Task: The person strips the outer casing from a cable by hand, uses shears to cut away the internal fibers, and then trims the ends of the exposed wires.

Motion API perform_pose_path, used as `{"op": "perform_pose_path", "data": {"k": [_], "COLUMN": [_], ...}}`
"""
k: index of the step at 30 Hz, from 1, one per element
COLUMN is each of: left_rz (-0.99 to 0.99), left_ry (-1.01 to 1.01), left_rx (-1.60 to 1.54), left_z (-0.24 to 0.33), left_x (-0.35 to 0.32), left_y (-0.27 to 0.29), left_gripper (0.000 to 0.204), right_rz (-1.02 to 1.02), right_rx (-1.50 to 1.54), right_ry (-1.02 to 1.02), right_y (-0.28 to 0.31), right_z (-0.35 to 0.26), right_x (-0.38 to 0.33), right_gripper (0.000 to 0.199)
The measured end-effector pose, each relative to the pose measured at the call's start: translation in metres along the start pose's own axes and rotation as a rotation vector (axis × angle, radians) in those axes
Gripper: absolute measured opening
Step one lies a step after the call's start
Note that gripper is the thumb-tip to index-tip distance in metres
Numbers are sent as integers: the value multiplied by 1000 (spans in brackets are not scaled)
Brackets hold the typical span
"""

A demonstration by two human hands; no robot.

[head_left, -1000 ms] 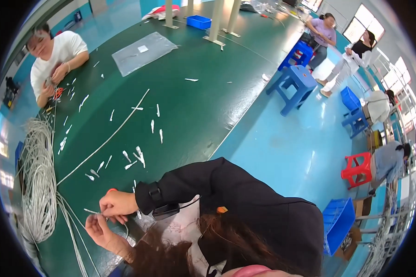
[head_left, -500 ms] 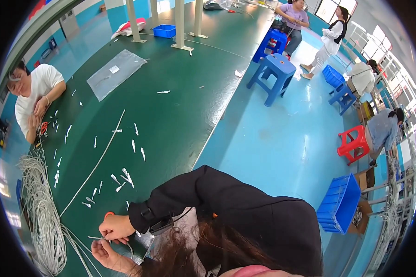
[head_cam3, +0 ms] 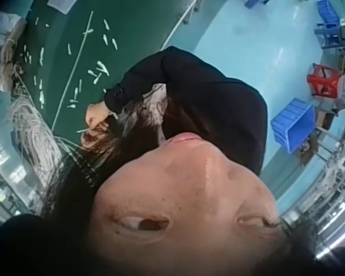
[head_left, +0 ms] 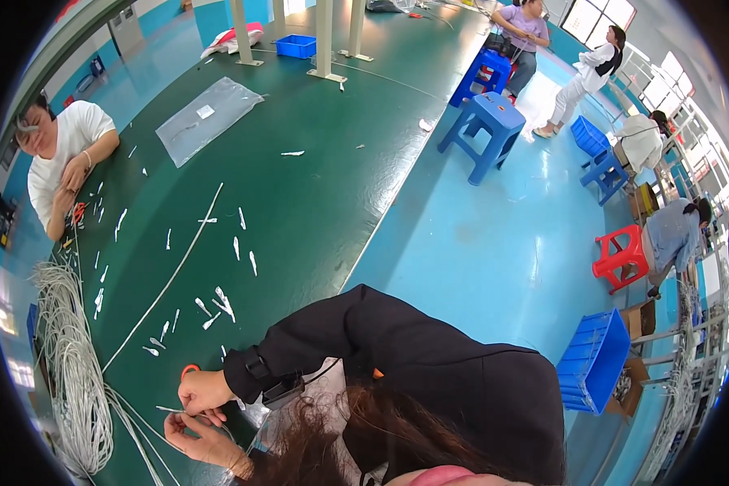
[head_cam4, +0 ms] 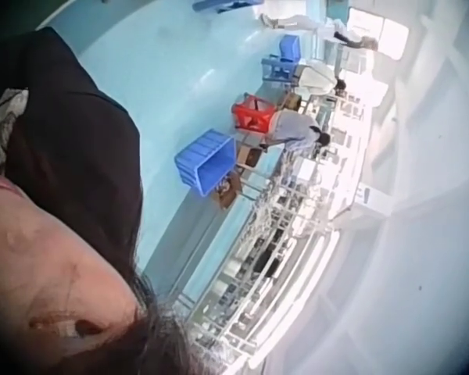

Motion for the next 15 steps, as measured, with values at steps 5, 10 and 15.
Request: {"op": "perform_pose_path", "data": {"k": [5,10,15], "left_rz": [-28,-8,-37], "left_ry": [264,259,360], "left_rx": [-500,-574,-594], "left_z": [-29,-13,-34], "left_x": [-1,-8,-3], "left_y": [5,18,4], "left_gripper": [32,33,30], "right_rz": [-42,-16,-2], "right_rx": [-334,-369,-459], "right_ry": [94,201,204], "right_y": [-15,-19,-17], "right_z": [-26,-42,-40], "right_x": [-15,-26,-26], "right_gripper": [23,10,21]}}
Point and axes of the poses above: each hand's wrist, its own x-axis towards the middle knuckle, its own y-axis out of the back of the hand, z = x × y, the point moved 9 cm from there along x, towards the middle knuckle, and after that the axes turned 2 degrees about x, right-handed, at the moved point
